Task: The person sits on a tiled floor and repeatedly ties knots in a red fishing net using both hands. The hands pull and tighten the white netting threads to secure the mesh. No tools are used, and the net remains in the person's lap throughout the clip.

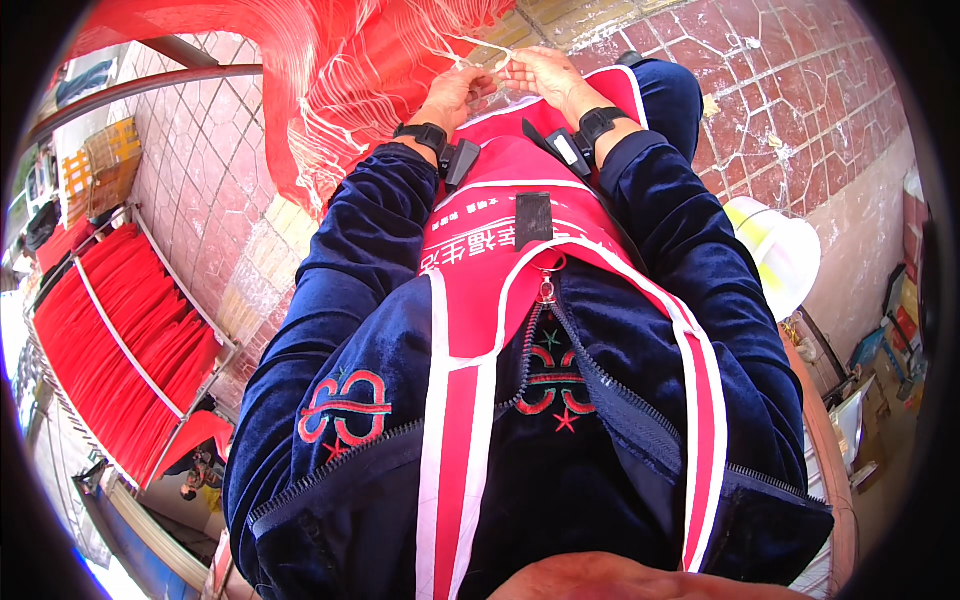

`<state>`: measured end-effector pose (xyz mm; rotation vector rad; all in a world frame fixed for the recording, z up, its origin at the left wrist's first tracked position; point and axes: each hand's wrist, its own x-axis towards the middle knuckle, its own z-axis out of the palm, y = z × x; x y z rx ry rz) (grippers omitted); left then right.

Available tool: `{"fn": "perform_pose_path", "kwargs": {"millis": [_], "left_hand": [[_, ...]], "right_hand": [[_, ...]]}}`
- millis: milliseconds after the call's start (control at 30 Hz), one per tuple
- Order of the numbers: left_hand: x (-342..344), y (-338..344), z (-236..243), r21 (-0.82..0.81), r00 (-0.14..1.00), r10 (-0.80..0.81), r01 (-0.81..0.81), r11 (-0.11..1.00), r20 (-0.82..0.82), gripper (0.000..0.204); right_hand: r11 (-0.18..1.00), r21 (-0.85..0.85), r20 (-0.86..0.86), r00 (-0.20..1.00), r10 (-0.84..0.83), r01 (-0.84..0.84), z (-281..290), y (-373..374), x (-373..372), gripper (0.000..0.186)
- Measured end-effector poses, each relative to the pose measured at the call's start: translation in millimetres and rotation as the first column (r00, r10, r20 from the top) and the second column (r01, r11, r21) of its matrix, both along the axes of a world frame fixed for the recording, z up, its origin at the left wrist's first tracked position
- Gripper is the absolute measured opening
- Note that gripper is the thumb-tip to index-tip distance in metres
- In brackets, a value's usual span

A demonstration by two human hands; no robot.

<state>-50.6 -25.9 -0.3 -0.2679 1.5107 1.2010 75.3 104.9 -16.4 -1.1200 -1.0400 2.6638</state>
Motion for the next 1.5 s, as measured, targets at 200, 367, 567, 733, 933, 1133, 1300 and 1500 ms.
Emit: {"fn": "perform_pose_path", "kwargs": {"millis": [200, 367, 567, 733, 933, 1133, 1300, 1500], "left_hand": [[1.8, 2.1, -0.8, -0.088, 0.994, 0.004, -0.014, 0.996, -0.111, 0.016], [-0.1, 3.0, -1.0, -0.15, 0.974, 0.003, -0.037, 0.988, -0.225, 0.016], [-6.6, 0.5, -5.4, -0.209, 0.959, 0.072, -0.132, 0.969, -0.274, 0.012], [-8.2, -2.1, -7.4, -0.271, 0.942, -0.006, -0.091, 0.958, -0.335, 0.011], [-12.8, -7.8, -19.7, -0.335, 0.886, -0.169, 0.017, 0.942, -0.432, 0.013], [-17.1, -18.2, -18.1, -0.377, 0.902, -0.227, 0.08, 0.923, -0.366, 0.015], [-0.7, -5.3, -9.0, -0.246, 0.919, -0.329, 0.274, 0.93, -0.22, 0.015], [2.2, -4.7, -4.8, -0.125, 0.919, -0.383, 0.371, 0.92, -0.094, 0.014]], "right_hand": [[0.994, 0.01, -0.015, 0.994, -0.107, 0.107, -4.3, 1.6, -3.3, 0.019], [0.99, -0.021, -0.035, 0.989, -0.143, 0.142, -0.9, 2.1, -2.5, 0.014], [0.983, 0.0, -0.019, 0.983, -0.181, 0.181, -1.9, 3.0, -2.7, 0.014], [0.978, -0.064, -0.089, 0.975, -0.202, 0.197, -4.6, 6.5, -3.5, 0.012], [0.971, -0.112, -0.219, 0.947, -0.233, 0.213, -0.4, 8.1, -5.2, 0.012], [0.98, 0.051, -0.19, 0.966, -0.178, 0.19, 1.7, 11.0, -6.2, 0.014], [0.964, 0.264, -0.033, 0.998, 0.047, -0.037, -3.6, 5.2, -6.9, 0.017], [0.864, 0.482, 0.134, 0.986, 0.095, -0.148, -13.0, 9.8, -4.3, 0.016]]}}
